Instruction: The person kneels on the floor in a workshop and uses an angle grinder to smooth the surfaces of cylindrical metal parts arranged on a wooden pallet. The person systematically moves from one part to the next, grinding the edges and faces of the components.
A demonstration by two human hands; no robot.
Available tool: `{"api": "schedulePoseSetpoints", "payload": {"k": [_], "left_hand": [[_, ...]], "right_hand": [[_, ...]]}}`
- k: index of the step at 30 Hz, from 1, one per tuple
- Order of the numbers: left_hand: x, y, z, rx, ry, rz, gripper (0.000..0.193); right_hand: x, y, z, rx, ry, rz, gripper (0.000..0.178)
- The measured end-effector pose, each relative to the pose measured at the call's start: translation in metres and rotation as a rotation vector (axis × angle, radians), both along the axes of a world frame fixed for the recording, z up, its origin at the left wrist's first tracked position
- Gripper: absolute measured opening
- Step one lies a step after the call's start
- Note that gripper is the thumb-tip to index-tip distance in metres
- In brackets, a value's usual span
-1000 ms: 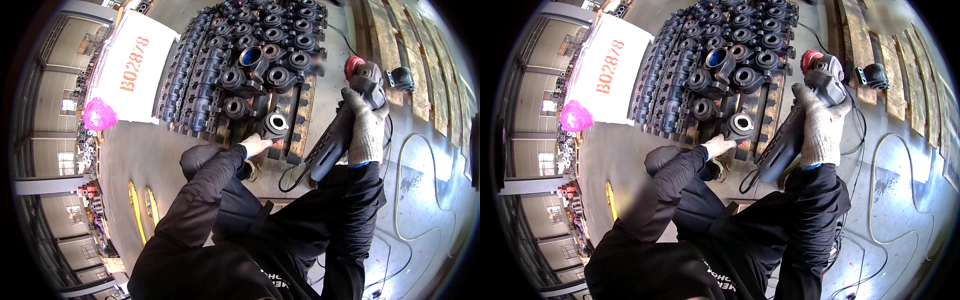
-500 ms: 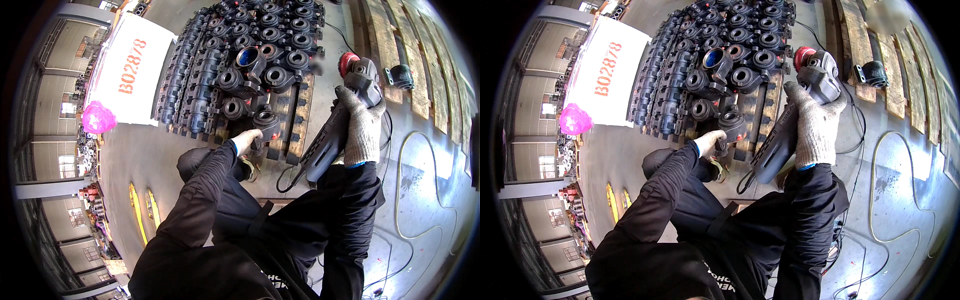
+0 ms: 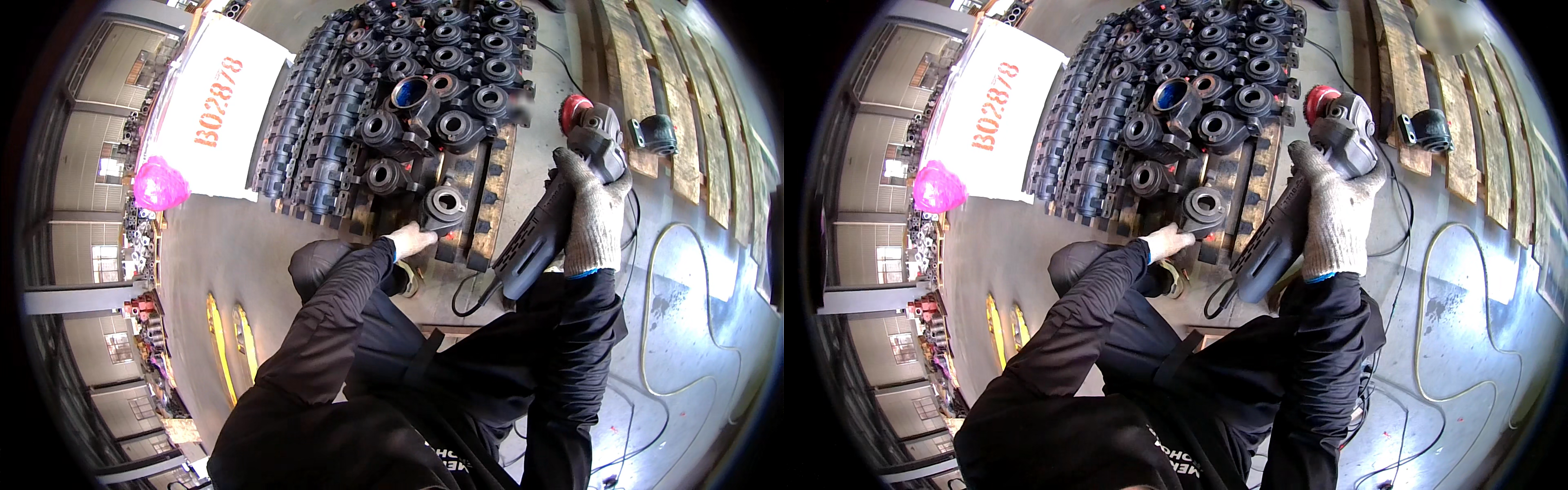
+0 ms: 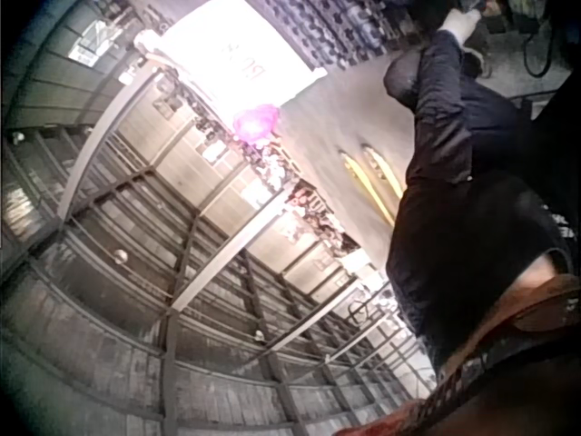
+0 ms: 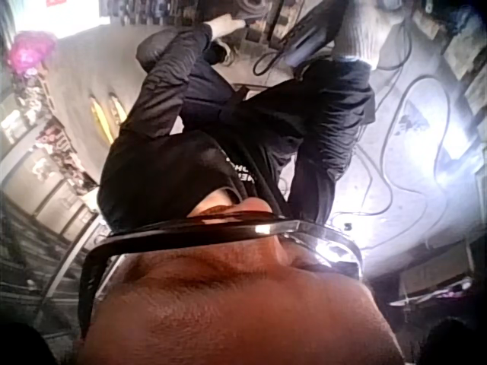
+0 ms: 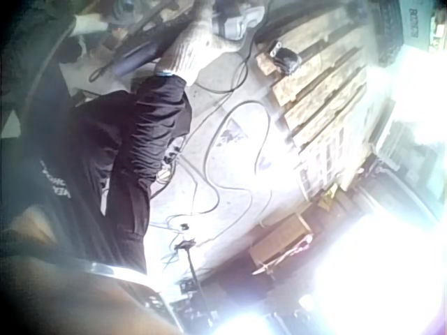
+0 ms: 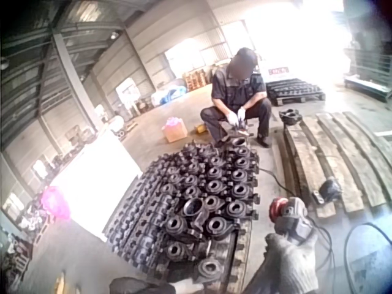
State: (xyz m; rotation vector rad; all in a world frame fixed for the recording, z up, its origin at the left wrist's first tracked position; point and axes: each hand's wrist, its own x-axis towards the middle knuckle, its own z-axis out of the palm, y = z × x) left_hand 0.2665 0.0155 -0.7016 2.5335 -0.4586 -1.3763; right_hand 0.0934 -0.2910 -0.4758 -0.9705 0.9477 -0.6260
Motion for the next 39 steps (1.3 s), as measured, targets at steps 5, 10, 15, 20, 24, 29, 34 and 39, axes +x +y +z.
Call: {"api": "schedulePoseSetpoints", "payload": {"k": [5, 10, 15, 20, 24, 29, 34, 39], "left_hand": [[-0.007, -0.003, 0.019, 0.034, -0.129, -0.270, 0.078], [-0.008, 0.003, 0.002, 0.031, -0.135, -0.153, 0.076], [-0.014, 0.000, 0.029, 0.000, -0.186, -0.158, 0.071], [-0.009, 0.004, 0.026, 0.010, -0.263, -0.240, 0.068], [-0.013, 0.001, 0.025, 0.079, -0.393, -0.404, 0.073], [-0.026, -0.018, 0.044, 0.075, -0.609, -0.710, 0.088], [-0.044, -0.037, 0.036, 0.105, -0.735, -0.708, 0.074], [-0.032, -0.064, 0.031, 0.173, -0.702, -0.624, 0.057]], "right_hand": [[0.000, -0.002, -0.007, -0.047, 0.056, 0.004, 0.093], [0.001, -0.005, -0.013, -0.069, 0.067, -0.026, 0.090], [0.002, -0.001, -0.004, -0.028, 0.046, 0.006, 0.087], [0.004, 0.002, -0.001, -0.013, 0.022, -0.002, 0.087], [0.004, 0.003, -0.001, -0.018, -0.002, -0.011, 0.088], [0.001, -0.002, -0.004, -0.042, 0.035, -0.029, 0.087], [-0.001, -0.002, -0.004, -0.065, 0.008, -0.024, 0.086], [-0.008, -0.002, -0.005, -0.098, 0.027, -0.021, 0.084]]}}
